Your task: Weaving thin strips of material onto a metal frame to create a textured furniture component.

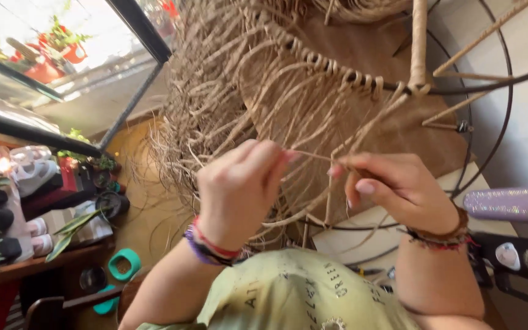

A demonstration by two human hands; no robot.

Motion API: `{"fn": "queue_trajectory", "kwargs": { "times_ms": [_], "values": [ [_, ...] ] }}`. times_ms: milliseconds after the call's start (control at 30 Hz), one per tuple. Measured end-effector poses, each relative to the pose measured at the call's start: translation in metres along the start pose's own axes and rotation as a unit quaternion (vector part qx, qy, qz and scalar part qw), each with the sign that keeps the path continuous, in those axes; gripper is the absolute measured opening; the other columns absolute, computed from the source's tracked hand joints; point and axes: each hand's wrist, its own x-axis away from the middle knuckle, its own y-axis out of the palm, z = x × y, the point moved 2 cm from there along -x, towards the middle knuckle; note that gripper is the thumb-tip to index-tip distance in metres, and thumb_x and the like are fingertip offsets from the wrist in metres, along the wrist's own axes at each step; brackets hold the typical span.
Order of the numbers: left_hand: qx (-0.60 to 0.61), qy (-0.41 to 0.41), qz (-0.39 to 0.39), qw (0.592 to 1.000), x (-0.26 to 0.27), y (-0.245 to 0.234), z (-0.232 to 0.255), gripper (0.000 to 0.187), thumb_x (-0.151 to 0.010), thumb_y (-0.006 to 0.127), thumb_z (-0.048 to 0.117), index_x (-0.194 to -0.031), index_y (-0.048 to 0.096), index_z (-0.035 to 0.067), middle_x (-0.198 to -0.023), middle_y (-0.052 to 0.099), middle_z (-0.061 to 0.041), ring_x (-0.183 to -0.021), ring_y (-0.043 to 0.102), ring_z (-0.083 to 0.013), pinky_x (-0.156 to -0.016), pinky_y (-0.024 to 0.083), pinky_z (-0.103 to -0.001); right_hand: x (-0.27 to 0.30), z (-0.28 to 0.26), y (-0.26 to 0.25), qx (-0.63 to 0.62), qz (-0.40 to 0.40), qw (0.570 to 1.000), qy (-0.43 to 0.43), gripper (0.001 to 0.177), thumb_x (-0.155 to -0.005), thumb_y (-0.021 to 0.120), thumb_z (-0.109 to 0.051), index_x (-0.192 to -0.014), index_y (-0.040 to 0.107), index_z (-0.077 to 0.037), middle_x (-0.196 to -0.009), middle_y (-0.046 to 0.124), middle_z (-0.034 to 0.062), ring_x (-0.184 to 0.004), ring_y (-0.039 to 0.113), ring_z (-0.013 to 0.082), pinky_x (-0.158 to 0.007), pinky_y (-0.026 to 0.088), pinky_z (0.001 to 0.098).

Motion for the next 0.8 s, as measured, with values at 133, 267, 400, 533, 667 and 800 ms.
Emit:
{"fn": "queue_trajectory", "kwargs": {
  "times_ms": [133,267,400,533,667,800],
  "values": [
    [-0.129,0.048,-0.002,0.991,-0.01,0.011,0.028,0.029,-0.105,0.066,0.025,-0.08,0.054,0.016,-0.075,0.052,-0.002,-0.067,0.046,-0.0223,-0.06,0.039,-0.035,0.019,0.015,-0.007,-0.055,0.005,0.998,-0.012,0.033,-0.107,0.041,-0.025,-0.111,0.068,-0.006,-0.073,0.074,-0.0012,-0.06,0.075,0.0067,-0.057,0.065,0.015],
    [-0.103,0.132,-0.049,0.985,-0.024,0.015,0.055,0.029,-0.098,0.049,0.015,-0.125,0.06,0.016,-0.101,0.059,0.001,-0.096,0.051,-0.0231,-0.083,0.037,-0.039,0.025,0.009,-0.006,0.012,0.07,0.997,-0.008,0.038,-0.105,0.039,-0.03,-0.088,0.059,-0.003,-0.07,0.056,0.0032,-0.062,0.056,0.0142,-0.06,0.047,0.0255],
    [0.072,0.133,-0.179,0.972,-0.022,0.041,0.053,0.038,-0.108,0.051,0.031,-0.138,0.051,0.007,-0.086,0.063,-0.005,-0.058,0.064,-0.0232,-0.046,0.042,-0.038,0.044,0.028,-0.005,0.107,0.115,0.986,-0.047,0.037,-0.107,0.036,-0.03,-0.097,0.064,-0.009,-0.085,0.066,-0.0022,-0.082,0.063,0.0164,-0.12,0.029,0.0469],
    [0.152,0.125,-0.186,0.963,-0.022,0.045,0.034,0.033,-0.111,0.041,0.03,-0.13,0.043,0.003,-0.09,0.077,-0.001,-0.056,0.068,-0.018,-0.04,0.043,-0.033,0.041,0.031,0.01,-0.212,0.045,0.972,-0.086,0.039,-0.115,0.04,-0.023,-0.151,0.039,-0.007,-0.085,0.073,0.0127,-0.075,0.078,0.0249,-0.076,0.073,0.0365],
    [0.16,0.103,-0.186,0.964,-0.019,0.045,0.019,0.022,-0.109,0.047,0.024,-0.118,0.048,0.003,-0.075,0.069,-0.001,-0.05,0.062,-0.0161,-0.039,0.043,-0.032,0.031,0.022,0.012,-0.272,-0.038,0.96,0.048,0.048,-0.109,0.041,-0.023,-0.152,0.031,-0.002,-0.068,0.06,0.0077,-0.056,0.069,0.0178,-0.069,0.069,0.0338],
    [0.119,0.08,-0.143,0.979,-0.016,0.039,0.011,0.015,-0.109,0.05,0.017,-0.096,0.05,0.009,-0.066,0.055,0.0,-0.047,0.048,-0.0163,-0.041,0.035,-0.032,0.03,0.02,0.007,-0.092,-0.042,0.984,0.145,0.051,-0.103,0.041,-0.025,-0.151,0.036,-0.011,-0.055,0.073,-0.0001,-0.047,0.068,0.0093,-0.049,0.056,0.0227]
  ]
}}
